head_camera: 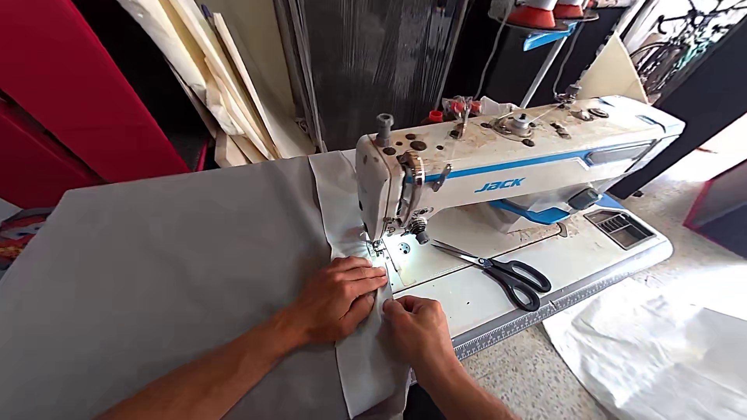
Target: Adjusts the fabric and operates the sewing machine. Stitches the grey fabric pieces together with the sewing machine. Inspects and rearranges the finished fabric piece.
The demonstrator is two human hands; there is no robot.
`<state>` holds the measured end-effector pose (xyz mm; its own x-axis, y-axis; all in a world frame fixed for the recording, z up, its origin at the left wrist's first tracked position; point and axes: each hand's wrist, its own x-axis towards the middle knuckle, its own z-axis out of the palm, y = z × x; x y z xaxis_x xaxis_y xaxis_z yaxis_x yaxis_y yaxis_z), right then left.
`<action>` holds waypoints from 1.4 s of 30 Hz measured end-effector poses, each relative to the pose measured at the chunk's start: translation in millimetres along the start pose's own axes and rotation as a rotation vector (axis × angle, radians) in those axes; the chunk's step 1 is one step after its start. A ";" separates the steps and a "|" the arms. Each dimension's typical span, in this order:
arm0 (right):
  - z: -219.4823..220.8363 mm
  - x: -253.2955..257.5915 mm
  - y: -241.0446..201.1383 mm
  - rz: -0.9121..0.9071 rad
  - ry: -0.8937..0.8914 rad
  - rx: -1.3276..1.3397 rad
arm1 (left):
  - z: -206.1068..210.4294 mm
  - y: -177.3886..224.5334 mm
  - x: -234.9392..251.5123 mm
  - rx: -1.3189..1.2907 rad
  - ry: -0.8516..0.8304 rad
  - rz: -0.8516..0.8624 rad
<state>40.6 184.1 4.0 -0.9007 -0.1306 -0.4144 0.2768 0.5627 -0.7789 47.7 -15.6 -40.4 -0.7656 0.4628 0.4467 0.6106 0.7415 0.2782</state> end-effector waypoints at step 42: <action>-6.1 6.3 -5.4 0.020 -0.036 -0.010 | -2.8 4.7 -2.1 0.044 -0.067 -0.034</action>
<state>31.4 185.2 8.4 -0.8825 -0.1483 -0.4463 0.2908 0.5737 -0.7657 52.8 -14.5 -37.6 -0.7984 0.4679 0.3790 0.5760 0.7771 0.2538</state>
